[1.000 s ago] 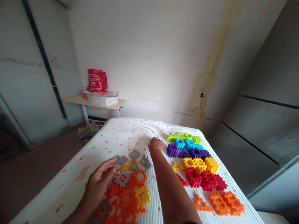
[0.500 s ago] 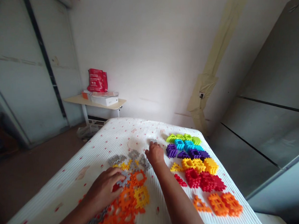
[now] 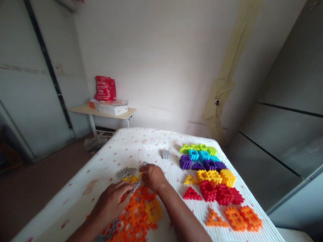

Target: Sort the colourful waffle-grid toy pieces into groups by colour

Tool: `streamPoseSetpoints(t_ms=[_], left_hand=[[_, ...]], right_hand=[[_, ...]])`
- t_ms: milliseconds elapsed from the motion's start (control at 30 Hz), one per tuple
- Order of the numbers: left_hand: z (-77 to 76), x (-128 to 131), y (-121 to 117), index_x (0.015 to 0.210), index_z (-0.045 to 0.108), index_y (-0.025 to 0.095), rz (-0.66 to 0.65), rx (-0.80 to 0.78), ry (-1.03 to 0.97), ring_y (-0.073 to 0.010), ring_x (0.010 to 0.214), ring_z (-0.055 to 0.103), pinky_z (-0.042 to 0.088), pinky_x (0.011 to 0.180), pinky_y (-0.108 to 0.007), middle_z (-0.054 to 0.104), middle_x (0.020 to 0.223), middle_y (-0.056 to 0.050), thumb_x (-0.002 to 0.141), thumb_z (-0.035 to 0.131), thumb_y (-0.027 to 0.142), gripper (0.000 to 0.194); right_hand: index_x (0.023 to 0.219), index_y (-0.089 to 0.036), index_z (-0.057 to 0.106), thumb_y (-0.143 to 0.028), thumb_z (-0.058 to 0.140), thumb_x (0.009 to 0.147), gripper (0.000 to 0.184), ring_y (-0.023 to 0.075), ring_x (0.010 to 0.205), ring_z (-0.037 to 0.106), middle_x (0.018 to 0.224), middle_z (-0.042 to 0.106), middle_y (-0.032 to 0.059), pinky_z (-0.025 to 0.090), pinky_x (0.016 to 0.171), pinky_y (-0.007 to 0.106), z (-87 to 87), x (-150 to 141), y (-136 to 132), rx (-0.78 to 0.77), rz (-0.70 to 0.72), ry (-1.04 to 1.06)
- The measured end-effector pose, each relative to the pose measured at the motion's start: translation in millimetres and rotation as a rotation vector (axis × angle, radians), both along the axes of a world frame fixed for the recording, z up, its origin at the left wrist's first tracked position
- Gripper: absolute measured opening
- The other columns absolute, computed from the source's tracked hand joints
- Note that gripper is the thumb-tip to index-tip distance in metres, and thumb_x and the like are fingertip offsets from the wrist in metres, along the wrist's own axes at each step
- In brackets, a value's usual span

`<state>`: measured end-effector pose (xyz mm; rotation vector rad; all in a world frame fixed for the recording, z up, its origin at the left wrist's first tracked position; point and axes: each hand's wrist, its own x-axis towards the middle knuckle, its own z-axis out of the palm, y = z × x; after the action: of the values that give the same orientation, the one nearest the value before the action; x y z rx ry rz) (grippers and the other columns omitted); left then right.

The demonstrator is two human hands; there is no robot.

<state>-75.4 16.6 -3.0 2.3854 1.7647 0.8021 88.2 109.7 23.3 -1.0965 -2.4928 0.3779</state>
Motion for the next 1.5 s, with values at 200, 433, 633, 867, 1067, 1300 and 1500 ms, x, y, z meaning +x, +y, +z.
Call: streamPoseSetpoints(t_ms=[200, 433, 633, 867, 1067, 1300, 1500], left_hand=[[2.2, 3.5, -3.4, 0.08, 0.067, 0.024, -0.027, 0.031, 0.0, -0.0162, 0.08, 0.059, 0.045, 0.075, -0.029, 0.066, 0.081, -0.003, 0.078, 0.048, 0.014, 0.022], [3.2, 3.2, -4.4, 0.074, 0.065, 0.022, -0.027, -0.014, 0.038, -0.0167, 0.084, 0.058, 0.043, 0.077, -0.029, 0.064, 0.083, -0.003, 0.071, 0.049, 0.008, 0.022], [4.3, 3.9, -5.1, 0.076, 0.065, 0.021, -0.022, -0.065, 0.049, -0.0173, 0.084, 0.056, 0.042, 0.077, -0.03, 0.063, 0.084, -0.004, 0.072, 0.047, 0.008, 0.023], [2.1, 4.3, -4.1, 0.073, 0.063, 0.021, -0.019, -0.068, 0.033, -0.0171, 0.085, 0.056, 0.04, 0.078, -0.03, 0.063, 0.084, -0.002, 0.072, 0.047, 0.007, 0.021], [9.3, 2.3, -4.8, 0.07, 0.062, 0.02, -0.006, -0.073, 0.032, -0.0166, 0.08, 0.058, 0.04, 0.075, -0.031, 0.064, 0.08, -0.002, 0.077, 0.046, 0.015, 0.018], [9.5, -5.2, -2.0, 0.088, 0.067, 0.024, -0.022, -0.135, 0.015, -0.0185, 0.09, 0.059, 0.041, 0.083, -0.033, 0.066, 0.094, -0.002, 0.07, 0.056, 0.019, 0.021], [3.1, -1.0, -1.8, 0.097, 0.066, 0.025, -0.034, -0.132, 0.05, -0.0198, 0.092, 0.057, 0.041, 0.082, -0.034, 0.064, 0.095, -0.004, 0.073, 0.052, 0.015, 0.03]], right_hand=[[0.112, -0.021, 0.062, -0.018, 0.058, 0.075, 0.037, 0.0169, 0.105, 0.056, 0.114, 0.064, 0.0037, 0.041, 0.091, 0.025, -1.4, -25.5, 23.2, 0.047, 0.123, -0.183], [0.1, -0.019, 0.066, -0.011, 0.056, 0.076, 0.027, 0.0167, 0.101, 0.056, 0.105, 0.067, 0.0043, 0.038, 0.091, 0.027, -19.6, -54.0, 42.9, 0.057, 0.235, -0.283], [0.09, -0.017, 0.066, -0.018, 0.049, 0.086, 0.017, 0.0169, 0.09, 0.057, 0.092, 0.068, 0.006, 0.039, 0.086, 0.027, -25.9, -46.3, 39.9, 0.097, 0.196, -0.279], [0.098, -0.017, 0.064, -0.023, 0.046, 0.09, 0.02, 0.0175, 0.094, 0.056, 0.098, 0.066, 0.0077, 0.04, 0.084, 0.028, -20.5, -37.2, 31.9, 0.094, 0.095, -0.254], [0.111, -0.021, 0.061, -0.042, 0.062, 0.076, 0.041, 0.0242, 0.1, 0.056, 0.103, 0.066, 0.0085, 0.043, 0.082, 0.034, -12.3, -43.0, 26.3, -0.01, -0.012, -0.226], [0.111, -0.021, 0.06, -0.024, 0.065, 0.071, 0.04, 0.0151, 0.089, 0.062, 0.103, 0.067, 0.0038, 0.044, 0.076, 0.021, -13.5, -45.0, 25.0, -0.043, -0.04, -0.131], [0.095, -0.02, 0.063, -0.017, 0.049, 0.084, 0.018, 0.0097, 0.079, 0.061, 0.089, 0.068, -0.0016, 0.042, 0.068, 0.016, -0.2, -18.9, 30.4, 0.024, -0.151, -0.113]])
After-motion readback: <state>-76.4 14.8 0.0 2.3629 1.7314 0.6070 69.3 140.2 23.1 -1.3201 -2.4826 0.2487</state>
